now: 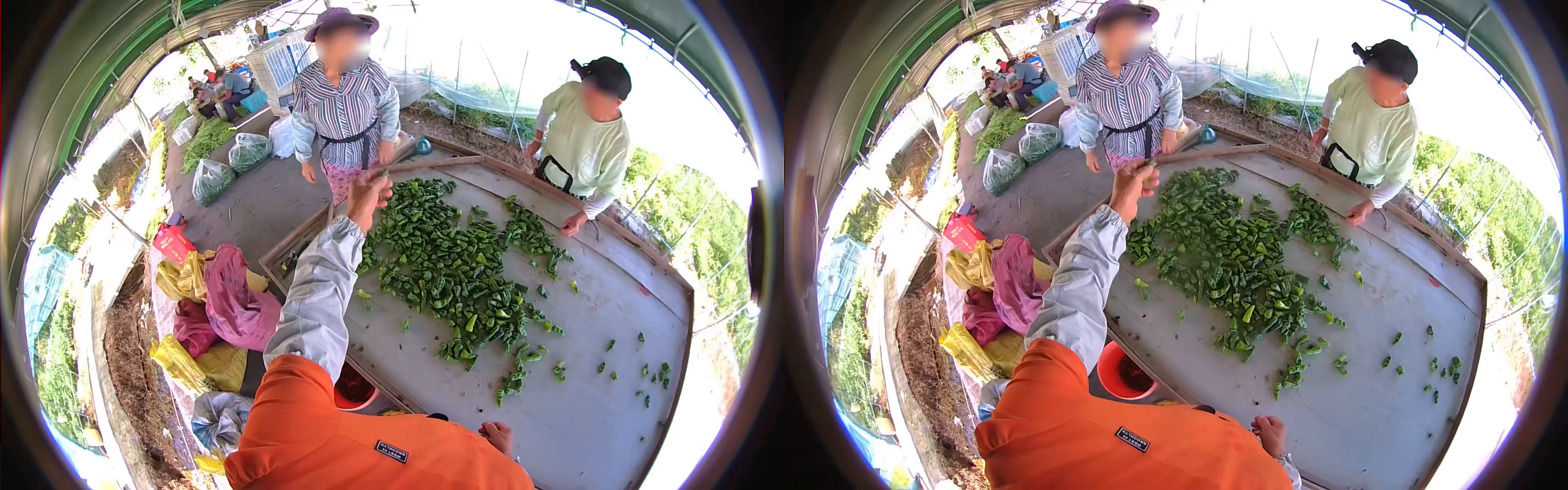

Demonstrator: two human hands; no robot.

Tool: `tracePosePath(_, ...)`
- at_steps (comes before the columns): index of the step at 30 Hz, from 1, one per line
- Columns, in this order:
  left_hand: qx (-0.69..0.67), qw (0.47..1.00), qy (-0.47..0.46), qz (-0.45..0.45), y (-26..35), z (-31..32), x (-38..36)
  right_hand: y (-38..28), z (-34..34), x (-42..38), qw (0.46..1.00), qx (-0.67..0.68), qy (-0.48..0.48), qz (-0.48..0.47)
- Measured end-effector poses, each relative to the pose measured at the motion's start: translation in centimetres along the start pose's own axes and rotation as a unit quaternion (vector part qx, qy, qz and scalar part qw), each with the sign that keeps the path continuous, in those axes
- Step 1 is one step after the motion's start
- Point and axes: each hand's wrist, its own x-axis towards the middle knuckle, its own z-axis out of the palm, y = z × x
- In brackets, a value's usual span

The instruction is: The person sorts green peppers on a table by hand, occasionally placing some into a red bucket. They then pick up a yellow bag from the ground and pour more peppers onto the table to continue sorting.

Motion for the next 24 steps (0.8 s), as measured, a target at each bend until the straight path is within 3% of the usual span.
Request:
tracePosePath(6,-0.01,0.976,-0.108,-0.187,-13.2,3.3,-10.9,0.5,-0.3,0.1,1.0,0.007,0.03,0.001)
tracePosePath(12,-0.01,0.902,-0.181,-0.393,-25.0,3.2,-26.5,0.3,0.0,0.2,1.0,0.008,0.026,0.008)
tracePosePath(17,0.008,0.882,-0.207,-0.423,-27.0,2.1,-33.2,-1.2,0.7,0.0,0.998,-0.058,0.016,0.003)
tracePosePath(21,0.021,0.889,-0.198,-0.413,-26.0,1.2,-33.0,0.0,0.4,2.0,0.998,-0.055,-0.006,0.004)
tracePosePath(24,0.032,0.907,-0.14,-0.395,-24.4,1.2,-31.9,0.3,-0.1,2.4,0.999,-0.048,-0.012,-0.002)
